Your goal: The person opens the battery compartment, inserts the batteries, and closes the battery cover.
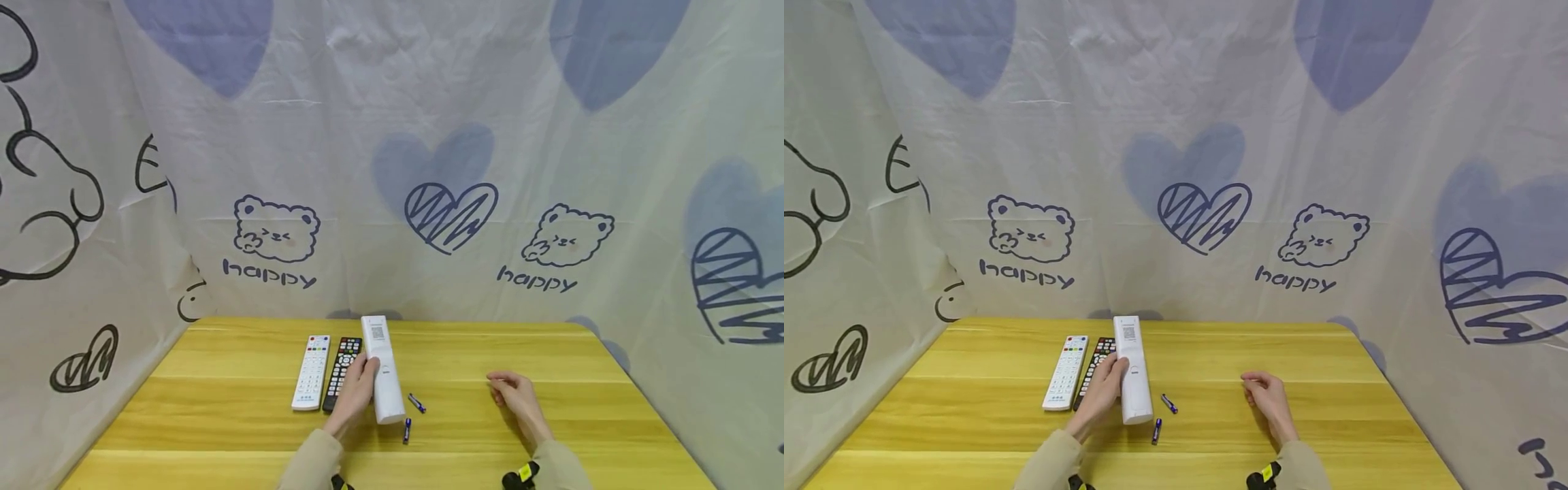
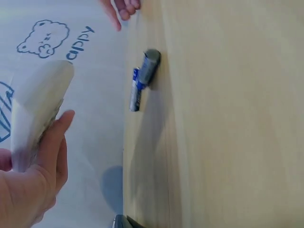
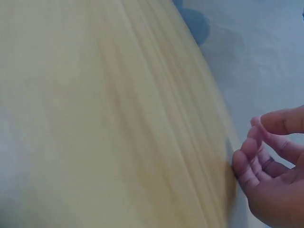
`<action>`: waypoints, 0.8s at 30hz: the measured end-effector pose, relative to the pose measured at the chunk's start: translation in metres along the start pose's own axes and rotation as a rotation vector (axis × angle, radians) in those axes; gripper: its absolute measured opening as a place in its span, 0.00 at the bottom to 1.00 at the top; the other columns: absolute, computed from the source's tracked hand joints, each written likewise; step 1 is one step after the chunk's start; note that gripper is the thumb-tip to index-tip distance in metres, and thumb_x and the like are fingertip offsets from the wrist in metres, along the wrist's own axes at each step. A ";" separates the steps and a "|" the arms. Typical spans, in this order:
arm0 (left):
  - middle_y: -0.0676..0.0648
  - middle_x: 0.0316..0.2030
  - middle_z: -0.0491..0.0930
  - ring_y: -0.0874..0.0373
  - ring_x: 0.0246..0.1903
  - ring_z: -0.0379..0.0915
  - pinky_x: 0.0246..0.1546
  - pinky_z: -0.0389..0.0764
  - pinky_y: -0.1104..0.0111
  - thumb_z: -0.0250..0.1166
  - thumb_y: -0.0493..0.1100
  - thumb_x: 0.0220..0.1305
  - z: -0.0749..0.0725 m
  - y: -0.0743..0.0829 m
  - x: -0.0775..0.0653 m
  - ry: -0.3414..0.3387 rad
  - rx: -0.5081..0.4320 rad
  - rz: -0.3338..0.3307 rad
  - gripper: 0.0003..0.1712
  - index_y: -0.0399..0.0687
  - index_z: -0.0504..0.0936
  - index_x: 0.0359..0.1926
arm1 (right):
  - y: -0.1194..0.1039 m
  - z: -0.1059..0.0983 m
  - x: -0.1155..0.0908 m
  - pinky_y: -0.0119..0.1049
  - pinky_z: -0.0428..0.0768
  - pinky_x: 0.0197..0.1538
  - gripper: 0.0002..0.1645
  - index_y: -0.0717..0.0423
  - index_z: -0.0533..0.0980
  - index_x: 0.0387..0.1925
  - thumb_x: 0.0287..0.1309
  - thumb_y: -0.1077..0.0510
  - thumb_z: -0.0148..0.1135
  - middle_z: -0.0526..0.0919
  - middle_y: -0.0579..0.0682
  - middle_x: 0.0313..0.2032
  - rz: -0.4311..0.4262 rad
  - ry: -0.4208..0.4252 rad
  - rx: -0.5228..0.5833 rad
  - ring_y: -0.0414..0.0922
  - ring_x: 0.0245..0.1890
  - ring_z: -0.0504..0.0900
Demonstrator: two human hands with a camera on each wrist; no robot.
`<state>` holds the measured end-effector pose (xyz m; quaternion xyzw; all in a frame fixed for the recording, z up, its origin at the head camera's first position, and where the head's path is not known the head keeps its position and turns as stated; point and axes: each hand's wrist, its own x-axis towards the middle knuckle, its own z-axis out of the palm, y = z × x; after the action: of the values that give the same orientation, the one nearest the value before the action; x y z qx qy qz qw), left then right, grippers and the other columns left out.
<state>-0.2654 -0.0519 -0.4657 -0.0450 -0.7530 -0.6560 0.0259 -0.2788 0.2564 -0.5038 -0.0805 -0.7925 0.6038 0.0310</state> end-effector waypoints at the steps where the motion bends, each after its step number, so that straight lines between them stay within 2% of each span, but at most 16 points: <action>1: 0.31 0.48 0.79 0.56 0.38 0.79 0.39 0.86 0.65 0.45 0.43 0.79 0.000 0.001 -0.001 -0.009 -0.040 -0.008 0.25 0.30 0.67 0.66 | -0.002 0.001 -0.001 0.29 0.75 0.28 0.16 0.74 0.77 0.52 0.69 0.65 0.55 0.79 0.50 0.27 -0.009 -0.004 -0.025 0.40 0.26 0.74; 4: 0.30 0.49 0.78 0.59 0.37 0.77 0.34 0.84 0.68 0.44 0.42 0.79 0.000 0.002 -0.003 -0.021 -0.134 -0.031 0.25 0.28 0.66 0.66 | -0.007 0.003 -0.004 0.29 0.75 0.29 0.15 0.72 0.79 0.51 0.69 0.65 0.56 0.82 0.55 0.31 -0.041 -0.017 -0.108 0.42 0.28 0.75; 8: 0.33 0.48 0.79 0.61 0.35 0.76 0.27 0.79 0.74 0.46 0.41 0.78 -0.002 0.001 -0.004 -0.013 -0.199 -0.061 0.24 0.27 0.67 0.66 | -0.013 0.007 -0.009 0.29 0.76 0.32 0.14 0.71 0.80 0.49 0.67 0.65 0.57 0.84 0.60 0.35 -0.100 -0.026 -0.191 0.43 0.30 0.78; 13: 0.34 0.48 0.81 0.61 0.34 0.79 0.26 0.80 0.76 0.49 0.39 0.77 -0.005 -0.001 -0.007 0.006 -0.265 -0.090 0.24 0.26 0.68 0.65 | -0.018 0.012 -0.015 0.30 0.79 0.36 0.12 0.69 0.81 0.47 0.66 0.65 0.58 0.84 0.61 0.38 -0.184 -0.061 -0.259 0.45 0.33 0.81; 19: 0.36 0.48 0.82 0.62 0.36 0.80 0.32 0.84 0.73 0.51 0.41 0.77 -0.012 -0.001 -0.010 0.031 -0.282 -0.109 0.23 0.26 0.70 0.62 | -0.025 0.019 -0.023 0.36 0.82 0.43 0.10 0.64 0.82 0.45 0.67 0.64 0.59 0.84 0.56 0.40 -0.252 -0.087 -0.345 0.46 0.41 0.81; 21: 0.40 0.46 0.84 0.63 0.37 0.81 0.34 0.86 0.72 0.53 0.43 0.76 -0.015 -0.003 -0.010 0.048 -0.273 -0.120 0.23 0.28 0.72 0.62 | -0.028 0.023 -0.025 0.35 0.81 0.42 0.10 0.62 0.83 0.45 0.67 0.64 0.59 0.84 0.54 0.40 -0.270 -0.092 -0.362 0.45 0.39 0.81; 24: 0.47 0.42 0.86 0.64 0.35 0.80 0.30 0.85 0.72 0.56 0.45 0.75 -0.021 -0.006 -0.010 0.085 -0.248 -0.140 0.24 0.31 0.73 0.62 | -0.033 0.030 -0.029 0.32 0.79 0.37 0.10 0.61 0.83 0.45 0.66 0.63 0.60 0.84 0.52 0.38 -0.295 -0.114 -0.360 0.42 0.35 0.79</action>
<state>-0.2570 -0.0737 -0.4695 0.0324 -0.6658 -0.7454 0.0063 -0.2579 0.2149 -0.4782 0.0661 -0.8909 0.4454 0.0591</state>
